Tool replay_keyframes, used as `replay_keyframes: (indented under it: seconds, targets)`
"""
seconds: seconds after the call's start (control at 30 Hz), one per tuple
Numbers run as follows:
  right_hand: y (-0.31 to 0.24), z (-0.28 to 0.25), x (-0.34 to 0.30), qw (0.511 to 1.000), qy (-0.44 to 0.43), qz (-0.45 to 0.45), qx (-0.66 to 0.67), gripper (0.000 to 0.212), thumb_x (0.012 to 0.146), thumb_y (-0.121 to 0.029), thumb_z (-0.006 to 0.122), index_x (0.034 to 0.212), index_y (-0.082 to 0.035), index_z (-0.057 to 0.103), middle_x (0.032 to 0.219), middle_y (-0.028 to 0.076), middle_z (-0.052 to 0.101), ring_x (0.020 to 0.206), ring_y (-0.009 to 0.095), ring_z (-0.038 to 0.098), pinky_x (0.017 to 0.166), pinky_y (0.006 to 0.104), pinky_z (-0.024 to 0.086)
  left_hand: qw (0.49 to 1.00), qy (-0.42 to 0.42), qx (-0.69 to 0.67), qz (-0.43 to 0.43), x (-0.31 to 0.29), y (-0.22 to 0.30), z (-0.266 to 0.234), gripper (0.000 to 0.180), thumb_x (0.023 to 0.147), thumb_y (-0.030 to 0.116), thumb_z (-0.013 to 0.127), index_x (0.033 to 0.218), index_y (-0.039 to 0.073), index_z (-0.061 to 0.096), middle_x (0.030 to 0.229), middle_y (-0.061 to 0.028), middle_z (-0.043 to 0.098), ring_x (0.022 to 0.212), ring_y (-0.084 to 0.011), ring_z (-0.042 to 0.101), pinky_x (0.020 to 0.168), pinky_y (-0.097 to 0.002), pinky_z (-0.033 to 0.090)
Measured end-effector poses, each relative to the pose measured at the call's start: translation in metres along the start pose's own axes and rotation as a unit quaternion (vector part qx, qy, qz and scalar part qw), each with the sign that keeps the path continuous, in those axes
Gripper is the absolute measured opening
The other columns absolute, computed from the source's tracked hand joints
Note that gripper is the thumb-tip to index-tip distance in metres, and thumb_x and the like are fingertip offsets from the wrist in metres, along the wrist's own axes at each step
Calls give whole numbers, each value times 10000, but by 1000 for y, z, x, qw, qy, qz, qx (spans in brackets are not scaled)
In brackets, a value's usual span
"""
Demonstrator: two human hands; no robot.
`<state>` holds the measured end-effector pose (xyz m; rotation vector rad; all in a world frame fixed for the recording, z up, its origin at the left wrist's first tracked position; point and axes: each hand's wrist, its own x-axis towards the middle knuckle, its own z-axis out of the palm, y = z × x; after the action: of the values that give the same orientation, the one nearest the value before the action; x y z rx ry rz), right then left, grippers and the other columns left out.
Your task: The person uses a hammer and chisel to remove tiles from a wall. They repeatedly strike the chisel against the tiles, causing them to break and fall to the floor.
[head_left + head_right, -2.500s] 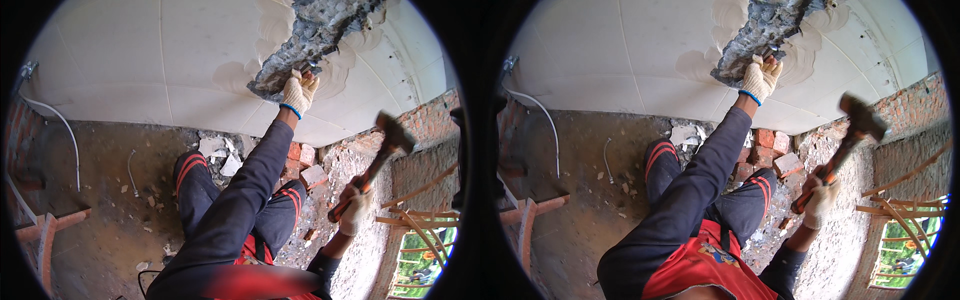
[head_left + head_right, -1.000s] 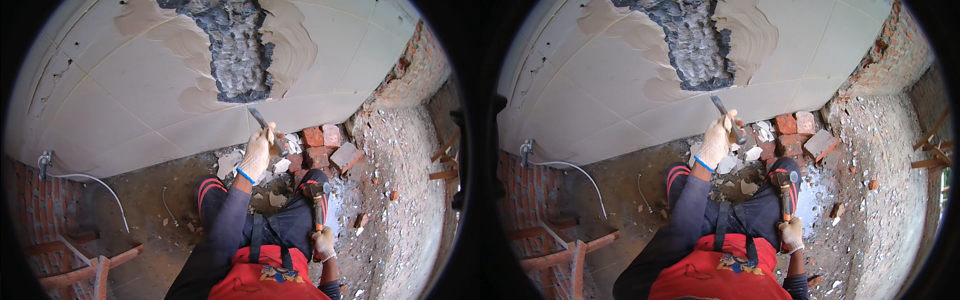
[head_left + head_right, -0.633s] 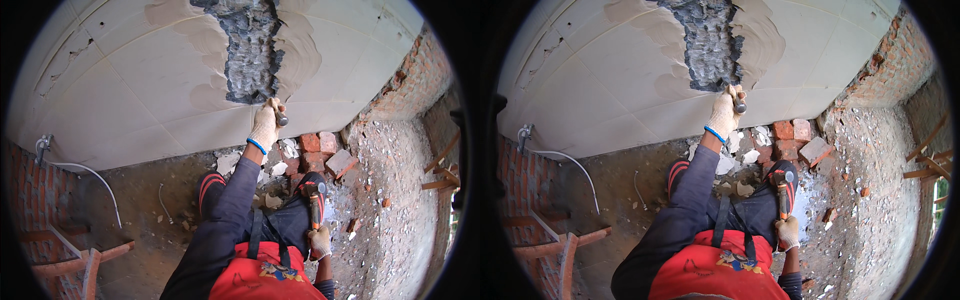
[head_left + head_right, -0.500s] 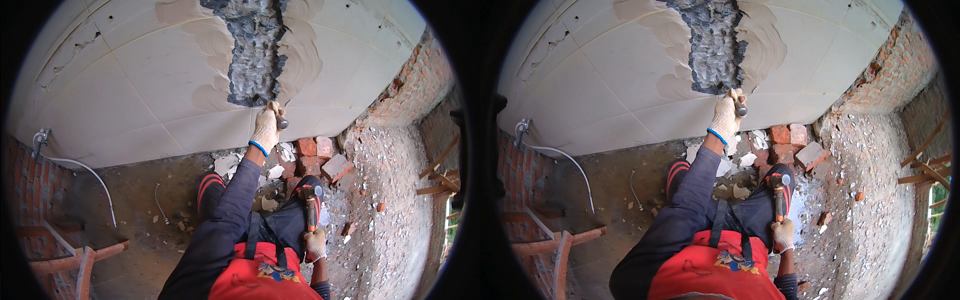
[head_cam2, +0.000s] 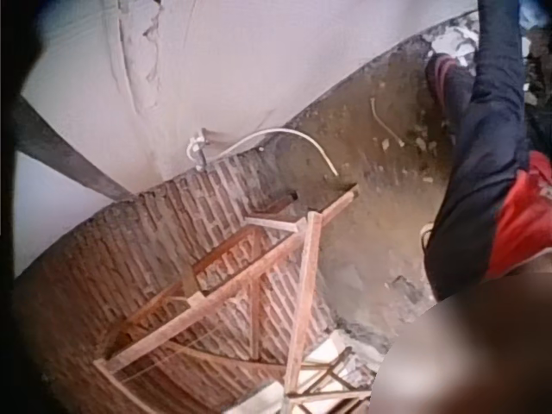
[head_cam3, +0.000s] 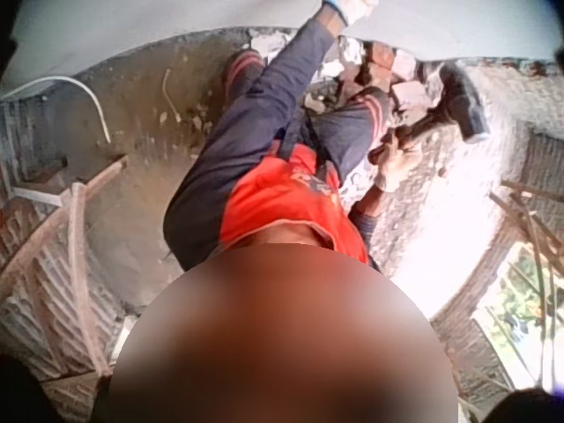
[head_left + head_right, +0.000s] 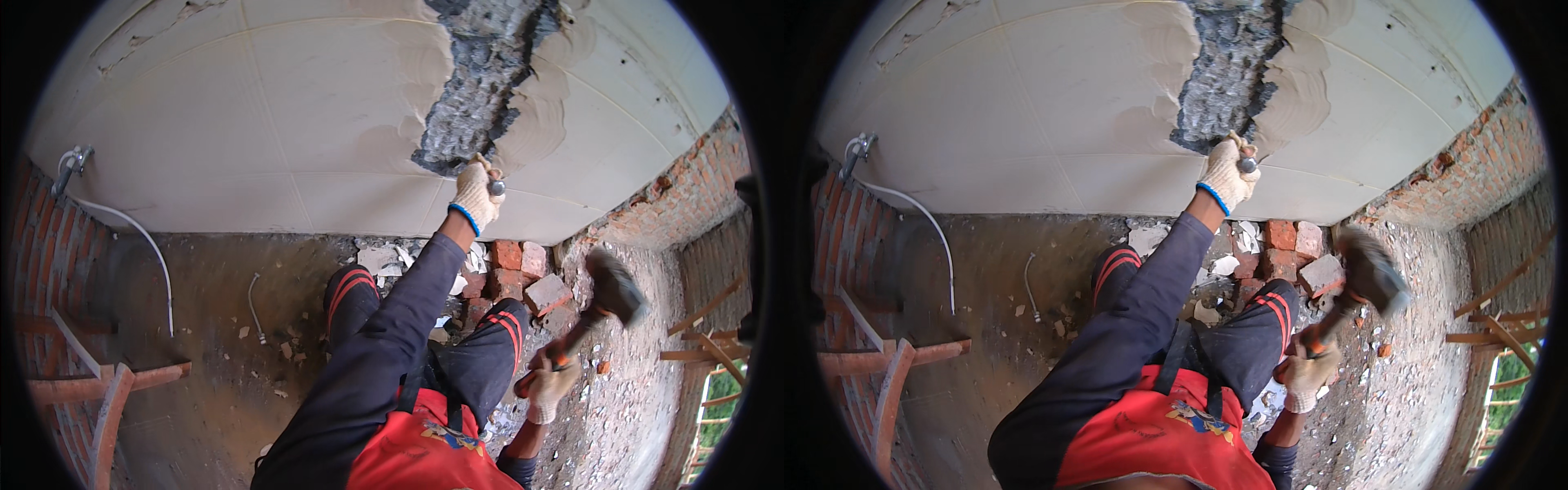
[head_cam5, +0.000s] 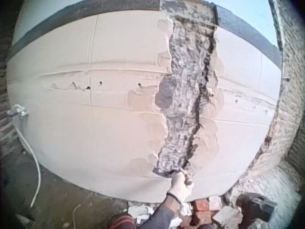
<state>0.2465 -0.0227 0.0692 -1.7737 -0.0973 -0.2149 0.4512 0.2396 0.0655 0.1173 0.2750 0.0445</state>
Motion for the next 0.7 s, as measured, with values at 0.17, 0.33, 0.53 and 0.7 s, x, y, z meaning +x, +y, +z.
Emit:
replay_keyframes:
  seconds: [0.17,0.33,0.53,0.7]
  targets:
    - [-32,27,35,981,71,-172,56,279,785,-112,624,997,5,486,650,28,507,512,106,473,519,247,416,998,54,-12,24,8,-1,6,244,847,257,517,635,166,439,573,8,484,381,-98,383,279,-226,241]
    - [0,90,71,981,-37,-136,-135,156,656,37,494,800,-17,519,646,26,492,503,103,461,463,225,398,999,32,-30,25,13,-3,2,210,843,201,462,637,173,430,566,11,470,393,-112,395,311,-241,284]
    - [-7,80,70,984,-123,2,-127,57,684,23,572,698,-9,527,587,22,502,500,80,457,469,227,382,993,0,-82,90,27,-12,5,144,810,175,447,667,176,427,574,8,419,503,-124,415,465,-266,351]
    - [-106,59,52,984,33,-153,88,98,698,36,552,647,-17,488,549,2,441,454,93,425,454,225,366,998,50,-27,38,29,-8,15,129,797,217,471,676,208,430,588,21,454,505,-106,426,437,-246,330]
